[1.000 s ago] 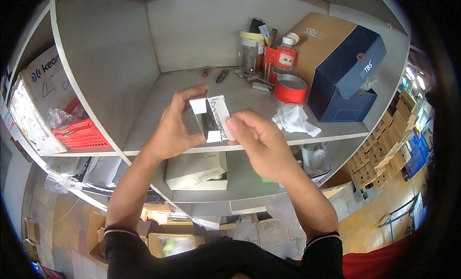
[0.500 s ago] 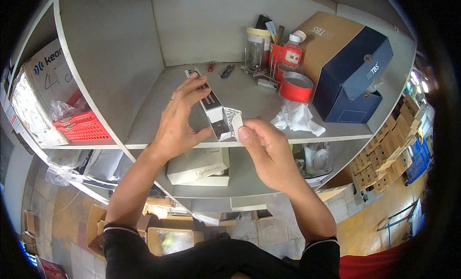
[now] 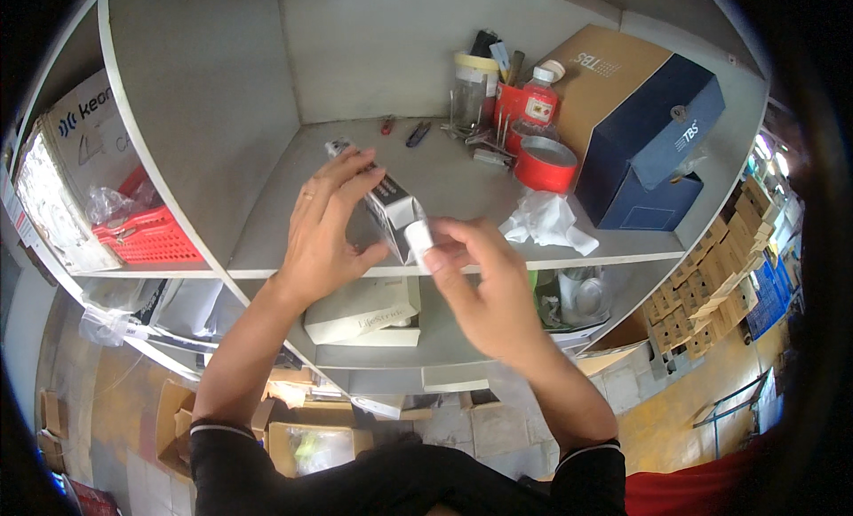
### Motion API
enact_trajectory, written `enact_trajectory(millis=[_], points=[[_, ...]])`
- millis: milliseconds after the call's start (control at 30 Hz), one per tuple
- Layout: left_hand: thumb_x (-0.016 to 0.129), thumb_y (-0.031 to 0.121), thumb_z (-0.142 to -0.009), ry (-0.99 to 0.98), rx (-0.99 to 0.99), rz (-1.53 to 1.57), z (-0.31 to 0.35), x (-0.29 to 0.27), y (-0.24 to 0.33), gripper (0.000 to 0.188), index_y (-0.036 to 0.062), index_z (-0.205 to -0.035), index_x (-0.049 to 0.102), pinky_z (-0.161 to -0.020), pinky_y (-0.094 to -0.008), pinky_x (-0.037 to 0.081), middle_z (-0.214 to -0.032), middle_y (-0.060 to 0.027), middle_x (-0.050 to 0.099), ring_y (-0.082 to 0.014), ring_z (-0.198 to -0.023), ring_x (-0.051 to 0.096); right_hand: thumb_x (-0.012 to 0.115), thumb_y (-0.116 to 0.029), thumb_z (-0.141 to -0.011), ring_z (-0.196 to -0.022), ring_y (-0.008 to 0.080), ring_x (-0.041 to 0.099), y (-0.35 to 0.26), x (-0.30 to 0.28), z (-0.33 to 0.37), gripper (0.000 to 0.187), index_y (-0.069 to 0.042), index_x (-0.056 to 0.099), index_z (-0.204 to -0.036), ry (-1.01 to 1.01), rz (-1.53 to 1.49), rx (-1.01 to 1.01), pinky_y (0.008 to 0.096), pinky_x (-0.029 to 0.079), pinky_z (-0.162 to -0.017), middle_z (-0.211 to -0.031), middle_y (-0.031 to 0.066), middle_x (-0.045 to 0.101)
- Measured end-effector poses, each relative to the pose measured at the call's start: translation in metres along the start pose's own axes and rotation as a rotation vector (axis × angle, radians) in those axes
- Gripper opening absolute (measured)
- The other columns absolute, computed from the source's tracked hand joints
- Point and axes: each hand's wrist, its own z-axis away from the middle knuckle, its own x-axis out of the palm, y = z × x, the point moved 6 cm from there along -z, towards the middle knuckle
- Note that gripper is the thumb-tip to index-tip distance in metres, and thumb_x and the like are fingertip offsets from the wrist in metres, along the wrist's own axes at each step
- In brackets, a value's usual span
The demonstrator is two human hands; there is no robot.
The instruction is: The person retrieves a box of pens and a bottle from a shelf, then returns to a table to cut a small piece of paper using scissors. The person handles the paper and scissors repeatedly while seated at the table.
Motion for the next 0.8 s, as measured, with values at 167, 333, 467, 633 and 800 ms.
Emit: enact_trajectory(millis=[167,333,467,633,800], points=[[0.086,0.016,-0.051,0.037,0.022,-0.134,0.005,-0.008,0.009,0.084,0.0118,-0.129,0.055,-0.098,-0.0423,0.040,-0.134,-0.0090,0.057,-0.0310,-0.123,0.054,0.076,-0.007,-0.080,-0.107,0.0307,0.060,-0.036,0.011,0.013,0.030,-0.007,0.068,-0.109,0.132,0.369,-0.419,0.0351,0.053,-0.078,-0.125,0.0164,0.056],[0.087,0.022,-0.050,0.064,-0.042,-0.171,0.007,-0.014,0.011,0.086,0.0112,-0.130,0.055,-0.092,-0.0411,0.039,-0.127,-0.0077,0.060,-0.0281,-0.114,0.056,0.074,-0.012,-0.080,-0.105,0.0361,0.057,-0.027,0.013,0.005,0.027,-0.008,0.069,-0.107,0.143,0.587,-0.294,0.0437,0.049,-0.084,-0.127,0.0191,0.053],[0.086,0.022,-0.049,0.049,-0.030,-0.306,0.008,-0.014,0.013,0.085,0.0119,-0.129,0.058,-0.091,-0.0400,0.039,-0.125,-0.0051,0.060,-0.0260,-0.111,0.056,0.071,-0.016,-0.084,-0.099,0.0340,0.057,-0.021,0.017,0.002,0.029,-0.007,0.065,-0.111,0.050,0.616,-0.257,0.0403,0.052,-0.078,-0.123,0.0190,0.054],[0.086,0.025,-0.052,-0.029,-0.004,-0.314,0.008,-0.008,0.015,0.082,0.0104,-0.128,0.058,-0.094,-0.0415,0.039,-0.126,-0.0068,0.060,-0.0275,-0.114,0.056,0.067,-0.015,-0.085,-0.087,0.0326,0.057,-0.009,0.016,-0.002,0.017,-0.008,0.060,-0.099,-0.059,0.523,-0.146,0.0437,0.050,-0.070,-0.095,0.0117,0.055],[0.085,0.024,-0.052,-0.010,0.057,-0.369,0.007,-0.007,0.024,0.082,0.0092,-0.128,0.057,-0.096,-0.0430,0.039,-0.127,-0.0079,0.060,-0.0281,-0.116,0.056,0.064,-0.013,-0.084,-0.083,0.0315,0.060,-0.002,0.005,-0.005,0.012,-0.007,0.059,-0.093,-0.063,0.448,-0.096,0.0424,0.052,-0.071,-0.088,0.0126,0.058]])
